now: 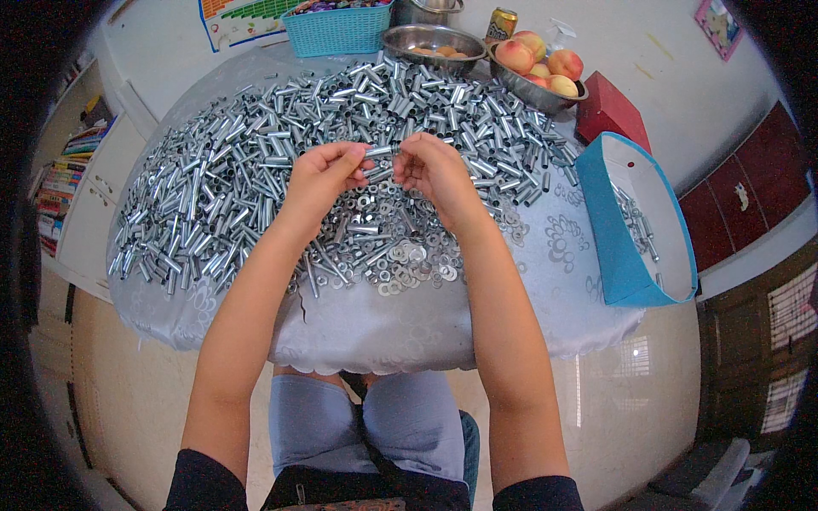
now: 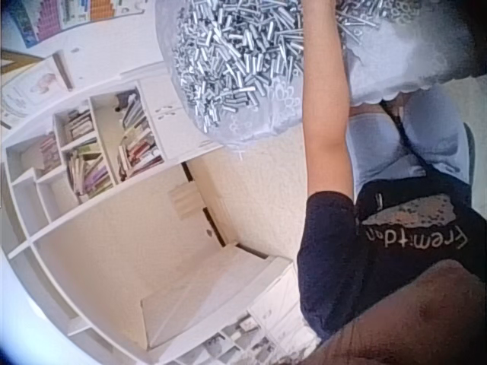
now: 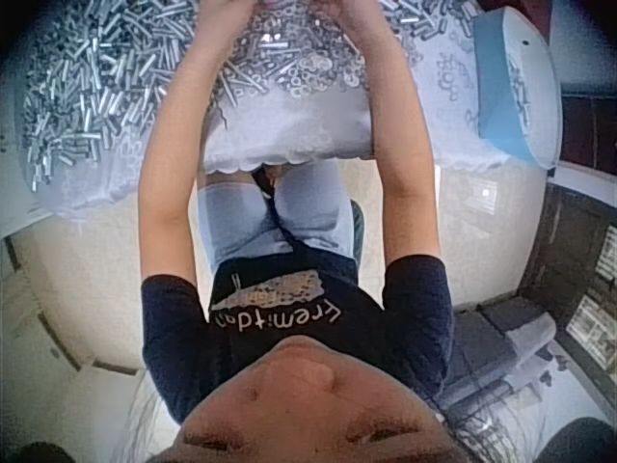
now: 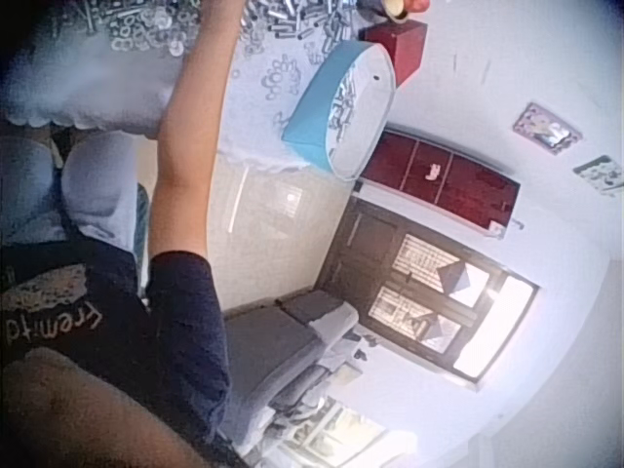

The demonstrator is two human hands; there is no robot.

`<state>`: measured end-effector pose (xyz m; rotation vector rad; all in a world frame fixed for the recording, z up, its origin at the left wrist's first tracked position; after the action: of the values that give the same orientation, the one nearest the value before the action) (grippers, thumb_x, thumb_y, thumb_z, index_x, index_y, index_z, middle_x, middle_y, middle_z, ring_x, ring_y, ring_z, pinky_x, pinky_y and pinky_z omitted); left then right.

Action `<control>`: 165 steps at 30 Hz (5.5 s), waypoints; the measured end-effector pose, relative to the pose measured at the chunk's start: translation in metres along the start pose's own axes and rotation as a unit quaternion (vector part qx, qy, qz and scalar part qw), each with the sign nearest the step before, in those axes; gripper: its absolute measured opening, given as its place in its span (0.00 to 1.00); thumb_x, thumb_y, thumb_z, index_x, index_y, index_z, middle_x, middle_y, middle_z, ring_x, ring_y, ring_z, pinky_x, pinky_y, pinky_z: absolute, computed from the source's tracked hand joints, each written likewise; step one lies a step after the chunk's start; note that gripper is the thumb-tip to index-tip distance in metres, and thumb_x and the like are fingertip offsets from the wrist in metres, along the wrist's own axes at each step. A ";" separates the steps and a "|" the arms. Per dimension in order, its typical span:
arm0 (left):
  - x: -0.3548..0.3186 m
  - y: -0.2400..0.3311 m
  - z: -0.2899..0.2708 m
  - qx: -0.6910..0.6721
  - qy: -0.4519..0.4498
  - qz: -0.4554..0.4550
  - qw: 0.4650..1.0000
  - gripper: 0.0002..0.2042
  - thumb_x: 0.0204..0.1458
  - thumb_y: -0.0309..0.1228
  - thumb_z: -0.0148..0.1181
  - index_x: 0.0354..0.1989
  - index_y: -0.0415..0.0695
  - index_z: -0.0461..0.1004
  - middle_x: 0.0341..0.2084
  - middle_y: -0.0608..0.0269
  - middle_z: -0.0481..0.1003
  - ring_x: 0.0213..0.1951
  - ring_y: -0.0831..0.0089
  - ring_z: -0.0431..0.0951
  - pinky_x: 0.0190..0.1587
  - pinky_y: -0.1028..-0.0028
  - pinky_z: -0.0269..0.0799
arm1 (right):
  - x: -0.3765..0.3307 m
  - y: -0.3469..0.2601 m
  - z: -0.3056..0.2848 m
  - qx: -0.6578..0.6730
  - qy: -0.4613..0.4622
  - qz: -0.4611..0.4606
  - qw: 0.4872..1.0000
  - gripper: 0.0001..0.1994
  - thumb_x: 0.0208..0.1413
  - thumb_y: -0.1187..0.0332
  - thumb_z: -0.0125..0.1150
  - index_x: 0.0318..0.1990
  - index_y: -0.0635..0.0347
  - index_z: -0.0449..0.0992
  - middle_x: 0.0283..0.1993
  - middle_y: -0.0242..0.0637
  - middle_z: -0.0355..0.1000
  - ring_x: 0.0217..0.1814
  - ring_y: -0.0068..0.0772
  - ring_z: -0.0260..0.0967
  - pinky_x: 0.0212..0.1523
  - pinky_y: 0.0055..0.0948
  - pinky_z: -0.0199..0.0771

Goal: The person sits at a table covered with a large pile of metal bolts and washers. They repeatedly pick up a bolt and a washer, thread the washer onto the bolt, and place the assembled unit into a blue container on the right side of the table.

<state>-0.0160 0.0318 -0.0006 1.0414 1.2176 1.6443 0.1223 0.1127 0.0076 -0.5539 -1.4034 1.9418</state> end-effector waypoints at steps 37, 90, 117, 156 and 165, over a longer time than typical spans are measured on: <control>0.002 -0.005 -0.011 -0.068 0.081 -0.052 0.993 0.11 0.52 0.33 0.52 0.36 0.38 0.70 0.28 0.65 0.72 0.27 0.82 0.69 0.33 0.80 0.70 | -0.021 0.004 0.022 -0.627 -0.092 -0.235 0.737 0.09 0.40 0.71 0.58 0.33 0.55 0.76 0.33 0.36 0.69 0.41 0.38 0.63 0.45 0.32 0.63; 0.000 -0.005 -0.005 -0.037 0.068 -0.063 0.995 0.11 0.52 0.32 0.51 0.38 0.37 0.70 0.28 0.65 0.73 0.27 0.83 0.69 0.34 0.81 0.70 | -0.001 0.001 0.007 -0.199 0.145 -0.169 0.955 0.07 0.51 0.72 0.55 0.34 0.68 0.72 0.31 0.37 0.72 0.32 0.25 0.72 0.29 0.18 0.69; -0.001 -0.002 -0.002 -0.025 0.055 -0.046 0.997 0.11 0.52 0.32 0.52 0.37 0.37 0.71 0.27 0.64 0.73 0.28 0.82 0.70 0.34 0.81 0.70 | -0.001 -0.003 0.002 -0.202 0.071 -0.126 0.969 0.11 0.51 0.68 0.57 0.37 0.67 0.73 0.30 0.35 0.72 0.30 0.22 0.70 0.32 0.19 0.71; -0.003 0.003 0.008 -0.012 -0.008 0.056 0.998 0.09 0.52 0.30 0.52 0.36 0.36 0.72 0.26 0.61 0.75 0.24 0.82 0.70 0.29 0.82 0.69 | -0.012 -0.018 -0.003 -0.299 0.017 -0.047 0.953 0.11 0.52 0.63 0.55 0.29 0.64 0.74 0.22 0.30 0.69 0.19 0.15 0.61 0.20 0.15 0.59; -0.001 0.001 0.006 -0.006 0.007 0.050 0.999 0.10 0.52 0.30 0.52 0.36 0.36 0.72 0.26 0.61 0.75 0.24 0.82 0.70 0.29 0.82 0.69 | -0.013 -0.017 -0.002 -0.331 0.037 -0.121 0.935 0.12 0.50 0.62 0.58 0.25 0.64 0.74 0.18 0.27 0.67 0.19 0.14 0.61 0.20 0.16 0.60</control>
<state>-0.0101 0.0324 0.0013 1.1010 1.1782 1.7360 0.1373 0.1080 0.0226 -0.7034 -1.9726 1.2148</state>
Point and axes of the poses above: each hand's wrist, its own x-axis towards the middle knuckle, its own z-axis out of the palm, y = z × x, the point moved 3 cm from there along x, towards the middle knuckle
